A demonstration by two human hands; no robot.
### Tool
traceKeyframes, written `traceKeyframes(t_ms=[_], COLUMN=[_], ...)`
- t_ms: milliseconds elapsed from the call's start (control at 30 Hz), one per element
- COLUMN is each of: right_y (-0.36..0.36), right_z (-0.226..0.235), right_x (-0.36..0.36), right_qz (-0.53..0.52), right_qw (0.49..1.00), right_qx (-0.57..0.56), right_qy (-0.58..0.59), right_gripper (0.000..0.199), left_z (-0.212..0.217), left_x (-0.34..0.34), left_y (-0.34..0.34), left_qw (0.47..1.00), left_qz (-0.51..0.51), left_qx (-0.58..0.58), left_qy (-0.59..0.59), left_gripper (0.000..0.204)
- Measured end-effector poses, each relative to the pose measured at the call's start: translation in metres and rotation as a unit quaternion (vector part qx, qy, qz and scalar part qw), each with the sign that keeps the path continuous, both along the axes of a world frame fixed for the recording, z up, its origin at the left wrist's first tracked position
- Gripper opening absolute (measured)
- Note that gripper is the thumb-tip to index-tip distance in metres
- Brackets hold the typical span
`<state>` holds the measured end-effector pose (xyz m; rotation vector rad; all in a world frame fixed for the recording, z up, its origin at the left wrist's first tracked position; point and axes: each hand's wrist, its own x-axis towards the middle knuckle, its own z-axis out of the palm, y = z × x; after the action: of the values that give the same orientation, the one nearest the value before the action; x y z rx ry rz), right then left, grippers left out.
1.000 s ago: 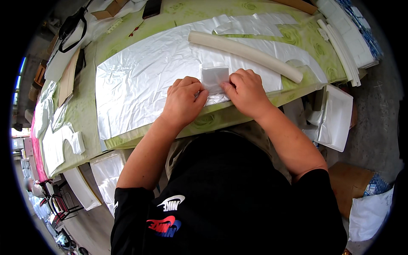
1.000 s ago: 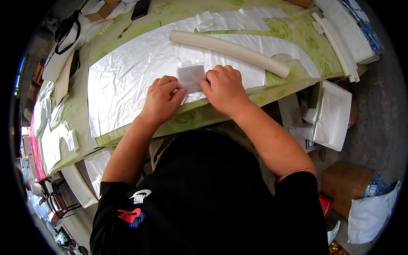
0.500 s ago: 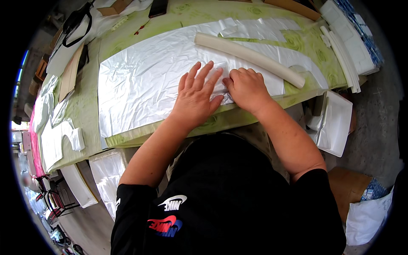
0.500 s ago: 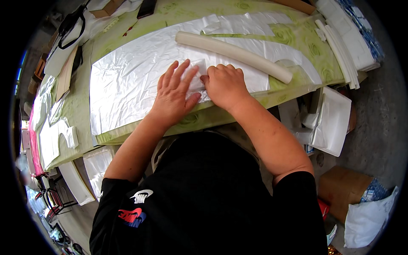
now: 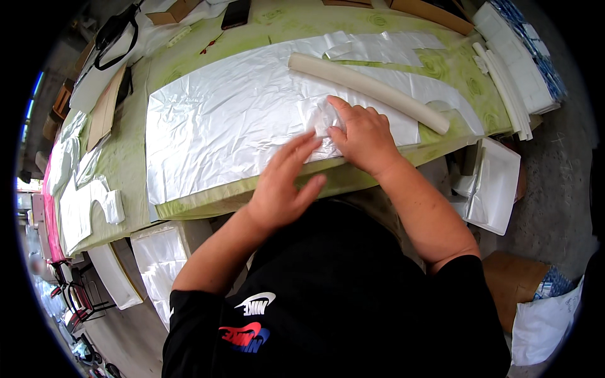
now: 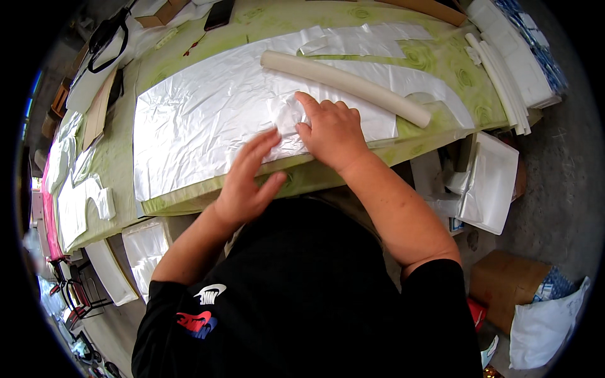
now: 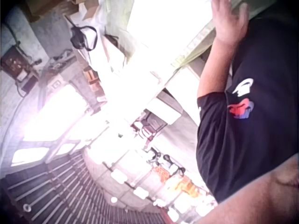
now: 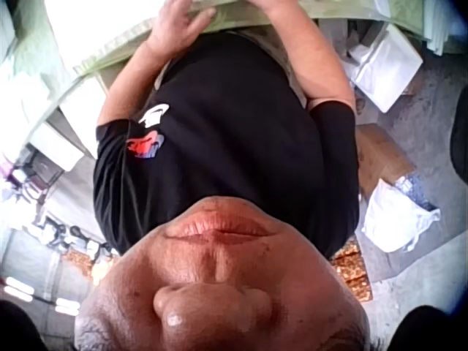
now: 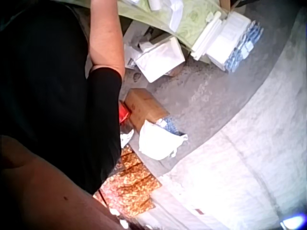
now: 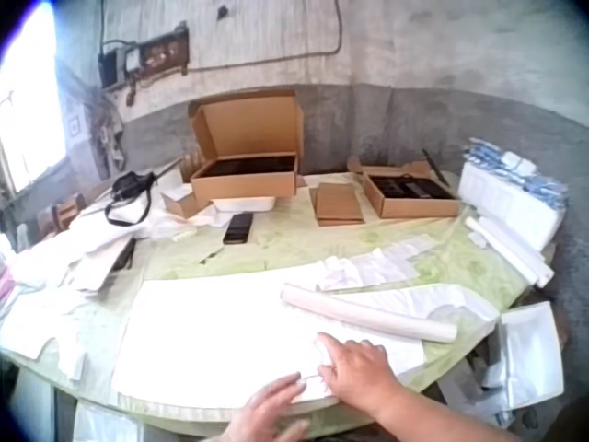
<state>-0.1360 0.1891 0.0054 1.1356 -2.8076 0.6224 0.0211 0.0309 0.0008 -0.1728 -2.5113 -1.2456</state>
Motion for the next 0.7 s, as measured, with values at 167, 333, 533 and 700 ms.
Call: traceKeyframes(t_ms=[167,333,533,700], right_y=[-0.010,-0.005,0.031,0.044], right_z=[0.009,0.024,0.018,-0.003], right_x=[-0.016,0.008,0.083,0.106], right_qz=[0.018,0.084,0.148,0.049], right_qw=[0.995,0.988,0.950,0.908], right_qx=[0.078,0.089,-0.121,-0.190], right_qy=[-0.059,-0.099,-0.246,-0.370], right_gripper=[0.049,0.051,0.051,0.055], left_z=[-0.028,-0.041,-0.041,-0.014], left_x=[0.054,0.047,0.034,0.038], left_y=[0.001,0.000,0.017,0.020], left_qw=[0.857,0.723,0.592,0.569], left_qz=[-0.041,0.024,0.039,0.082], left_qx=[0.405,0.601,0.739,0.758], left_qy=[-0.316,-0.338,-0.319,-0.309], left_gripper=[0.051,0.056,0.041,0.039])
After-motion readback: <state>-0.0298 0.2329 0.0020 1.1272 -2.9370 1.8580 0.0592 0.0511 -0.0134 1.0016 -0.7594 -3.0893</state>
